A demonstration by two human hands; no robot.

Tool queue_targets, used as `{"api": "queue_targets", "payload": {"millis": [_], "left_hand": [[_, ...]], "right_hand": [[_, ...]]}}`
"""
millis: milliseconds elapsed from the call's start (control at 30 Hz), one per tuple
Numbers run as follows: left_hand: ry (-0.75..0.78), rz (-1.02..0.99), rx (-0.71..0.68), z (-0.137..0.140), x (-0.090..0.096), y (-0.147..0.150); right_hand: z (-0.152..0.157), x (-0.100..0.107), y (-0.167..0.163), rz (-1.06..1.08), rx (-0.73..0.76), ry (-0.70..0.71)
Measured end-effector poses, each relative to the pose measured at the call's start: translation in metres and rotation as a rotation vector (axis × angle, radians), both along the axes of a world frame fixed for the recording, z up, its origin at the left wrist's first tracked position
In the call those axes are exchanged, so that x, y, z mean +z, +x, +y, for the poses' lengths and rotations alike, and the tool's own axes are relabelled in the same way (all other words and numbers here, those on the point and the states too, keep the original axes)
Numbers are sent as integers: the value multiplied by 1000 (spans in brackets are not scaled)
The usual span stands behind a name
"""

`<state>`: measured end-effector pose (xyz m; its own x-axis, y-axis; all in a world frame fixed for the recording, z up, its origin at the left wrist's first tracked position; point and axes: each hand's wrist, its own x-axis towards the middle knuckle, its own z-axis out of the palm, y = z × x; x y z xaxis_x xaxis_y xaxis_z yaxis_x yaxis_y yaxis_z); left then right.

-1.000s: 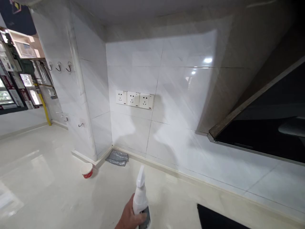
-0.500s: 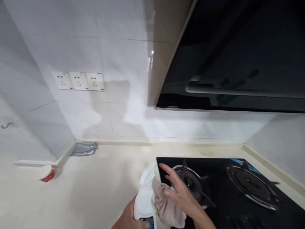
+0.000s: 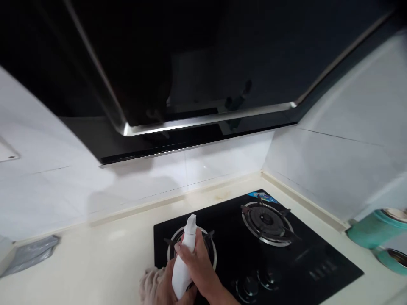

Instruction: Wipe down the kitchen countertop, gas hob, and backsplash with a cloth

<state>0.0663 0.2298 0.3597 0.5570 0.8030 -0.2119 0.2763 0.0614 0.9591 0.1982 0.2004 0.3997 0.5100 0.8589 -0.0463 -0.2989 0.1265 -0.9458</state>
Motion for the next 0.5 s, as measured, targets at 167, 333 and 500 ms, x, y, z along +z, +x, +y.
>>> {"api": "queue_targets", "payload": {"millis": [167, 333, 500], "left_hand": [[152, 104, 39, -17, -6, 81], [143, -56, -52, -11, -10, 116], [-117, 27, -234, 6, 1, 122]], "right_hand": [[-3, -3, 66, 167, -50, -60], [0, 12, 114, 277, -58, -29], [21, 24, 162, 304, -123, -28]]}}
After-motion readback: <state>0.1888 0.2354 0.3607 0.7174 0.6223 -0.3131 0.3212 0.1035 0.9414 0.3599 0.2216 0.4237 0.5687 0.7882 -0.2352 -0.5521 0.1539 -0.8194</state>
